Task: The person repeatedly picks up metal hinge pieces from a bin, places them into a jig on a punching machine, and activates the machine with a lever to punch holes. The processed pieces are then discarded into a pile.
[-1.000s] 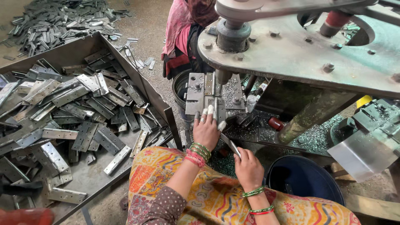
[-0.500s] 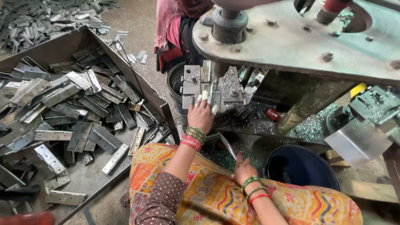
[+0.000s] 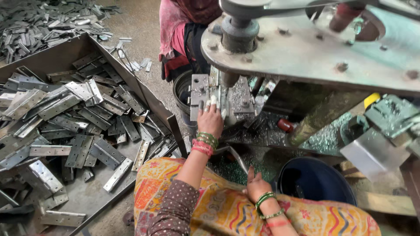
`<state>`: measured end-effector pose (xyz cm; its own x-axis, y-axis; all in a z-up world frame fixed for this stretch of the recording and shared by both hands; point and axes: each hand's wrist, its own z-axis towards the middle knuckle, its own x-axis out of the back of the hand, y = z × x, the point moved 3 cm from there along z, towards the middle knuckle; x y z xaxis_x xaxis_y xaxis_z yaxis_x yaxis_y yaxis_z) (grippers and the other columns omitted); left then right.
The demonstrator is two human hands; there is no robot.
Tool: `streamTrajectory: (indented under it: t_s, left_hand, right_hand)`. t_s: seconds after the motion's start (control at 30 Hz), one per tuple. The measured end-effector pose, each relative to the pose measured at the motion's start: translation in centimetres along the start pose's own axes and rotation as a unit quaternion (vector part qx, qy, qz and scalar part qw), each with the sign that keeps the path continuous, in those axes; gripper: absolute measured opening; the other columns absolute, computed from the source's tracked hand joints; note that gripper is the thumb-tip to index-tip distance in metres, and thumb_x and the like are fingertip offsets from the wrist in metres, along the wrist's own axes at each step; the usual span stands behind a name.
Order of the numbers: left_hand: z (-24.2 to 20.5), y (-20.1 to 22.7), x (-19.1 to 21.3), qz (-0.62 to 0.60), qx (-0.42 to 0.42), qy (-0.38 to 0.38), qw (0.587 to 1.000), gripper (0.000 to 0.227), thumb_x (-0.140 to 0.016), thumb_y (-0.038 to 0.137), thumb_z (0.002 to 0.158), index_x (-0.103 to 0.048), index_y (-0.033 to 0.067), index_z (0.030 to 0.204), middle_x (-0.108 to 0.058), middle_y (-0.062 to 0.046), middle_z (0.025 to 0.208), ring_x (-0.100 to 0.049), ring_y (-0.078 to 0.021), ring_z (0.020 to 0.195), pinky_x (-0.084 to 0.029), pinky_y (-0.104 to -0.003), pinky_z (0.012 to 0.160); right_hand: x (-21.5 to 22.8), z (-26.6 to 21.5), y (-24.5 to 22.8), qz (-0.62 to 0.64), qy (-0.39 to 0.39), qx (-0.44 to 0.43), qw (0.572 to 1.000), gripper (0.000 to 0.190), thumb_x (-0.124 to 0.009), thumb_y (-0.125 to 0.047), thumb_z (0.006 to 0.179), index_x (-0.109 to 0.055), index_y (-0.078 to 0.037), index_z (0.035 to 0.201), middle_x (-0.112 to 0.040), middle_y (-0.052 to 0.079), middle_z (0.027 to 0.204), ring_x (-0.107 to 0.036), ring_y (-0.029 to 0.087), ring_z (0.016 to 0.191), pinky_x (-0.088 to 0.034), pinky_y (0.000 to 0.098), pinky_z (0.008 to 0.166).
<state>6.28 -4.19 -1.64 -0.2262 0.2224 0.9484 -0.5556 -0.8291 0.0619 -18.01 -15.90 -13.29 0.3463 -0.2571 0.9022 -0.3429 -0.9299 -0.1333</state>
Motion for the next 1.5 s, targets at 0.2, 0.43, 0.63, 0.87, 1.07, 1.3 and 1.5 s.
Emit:
streamTrajectory:
  t_s: [0.2, 0.43, 0.63, 0.87, 1.07, 1.3, 1.5]
  left_hand:
    - [-1.1, 0.2, -0.7, -0.018, 0.009, 0.055, 0.998, 0.025, -0.057, 0.020, 0.091, -0.072, 0.0072, 0.107, -0.060, -0.014, 0.140, -0.053, -0.0274, 0.134, -0.038, -0.050, 0.110]
    - [3.2, 0.5, -3.4, -0.041, 0.037, -0.041, 0.998, 0.028, -0.051, 0.018, 0.097, -0.072, 0.0098, 0.113, -0.060, -0.011, 0.138, -0.053, -0.0250, 0.134, -0.037, -0.051, 0.113]
    - [1.5, 0.3, -1.1, -0.052, 0.011, 0.031, 0.998, 0.031, -0.054, 0.020, 0.093, -0.072, 0.0069, 0.114, -0.058, -0.012, 0.140, -0.053, -0.0275, 0.131, -0.038, -0.052, 0.108]
    - [3.0, -0.1, -2.4, 0.014, 0.015, -0.017, 1.000, 0.024, -0.057, 0.019, 0.087, -0.075, 0.0148, 0.102, -0.053, -0.010, 0.147, -0.052, -0.0237, 0.132, -0.033, -0.052, 0.115]
    - [5.2, -1.6, -3.4, -0.041, 0.030, 0.003, 0.999, 0.025, -0.057, 0.016, 0.093, -0.076, 0.0099, 0.107, -0.062, -0.010, 0.135, -0.055, -0.0264, 0.133, -0.036, -0.053, 0.114]
    - [3.9, -1.3, -4.5, -0.052, 0.007, -0.023, 0.998, 0.024, -0.056, 0.015, 0.093, -0.077, 0.0101, 0.103, -0.064, -0.010, 0.133, -0.059, -0.0258, 0.127, -0.037, -0.051, 0.114]
    - [2.3, -0.7, -0.8, -0.017, -0.049, 0.045, 0.998, 0.023, -0.057, 0.018, 0.090, -0.078, 0.0114, 0.098, -0.064, -0.011, 0.133, -0.057, -0.0237, 0.128, -0.029, -0.051, 0.120]
  right_hand:
    - [4.5, -1.8, -1.3, 0.002, 0.049, -0.017, 0.999, 0.084, -0.083, -0.042, 0.078, -0.035, -0.003, 0.134, -0.063, 0.024, 0.111, -0.071, 0.042, 0.096, -0.060, 0.0479, 0.081]
    - [7.3, 0.0, -1.8, -0.039, 0.147, -0.008, 0.988, 0.063, -0.083, -0.042, 0.080, -0.045, -0.005, 0.115, -0.064, 0.019, 0.105, -0.074, 0.037, 0.088, -0.062, 0.0434, 0.072]
    - [0.1, 0.9, 0.4, -0.025, 0.022, 0.006, 0.999, 0.089, -0.085, -0.043, 0.080, -0.030, 0.002, 0.134, -0.058, 0.030, 0.115, -0.072, 0.042, 0.092, -0.061, 0.0451, 0.076]
    - [8.1, -2.0, -1.8, -0.023, 0.078, -0.016, 0.997, 0.067, -0.078, -0.044, 0.084, -0.042, -0.005, 0.125, -0.066, 0.020, 0.110, -0.074, 0.037, 0.092, -0.062, 0.0457, 0.076]
    - [6.2, -0.4, -1.6, -0.040, 0.003, -0.032, 0.999, 0.090, -0.081, -0.046, 0.083, -0.030, 0.001, 0.141, -0.062, 0.027, 0.117, -0.070, 0.039, 0.104, -0.060, 0.0439, 0.087]
    - [1.2, -0.2, -0.5, -0.020, -0.048, -0.022, 0.998, 0.108, -0.082, -0.046, 0.083, -0.015, 0.004, 0.151, -0.056, 0.032, 0.123, -0.069, 0.042, 0.104, -0.060, 0.0440, 0.088]
    - [9.8, -3.6, -2.7, 0.007, 0.213, 0.001, 0.977, 0.060, -0.077, -0.041, 0.083, -0.049, -0.009, 0.126, -0.067, 0.014, 0.106, -0.073, 0.034, 0.083, -0.061, 0.0434, 0.068]
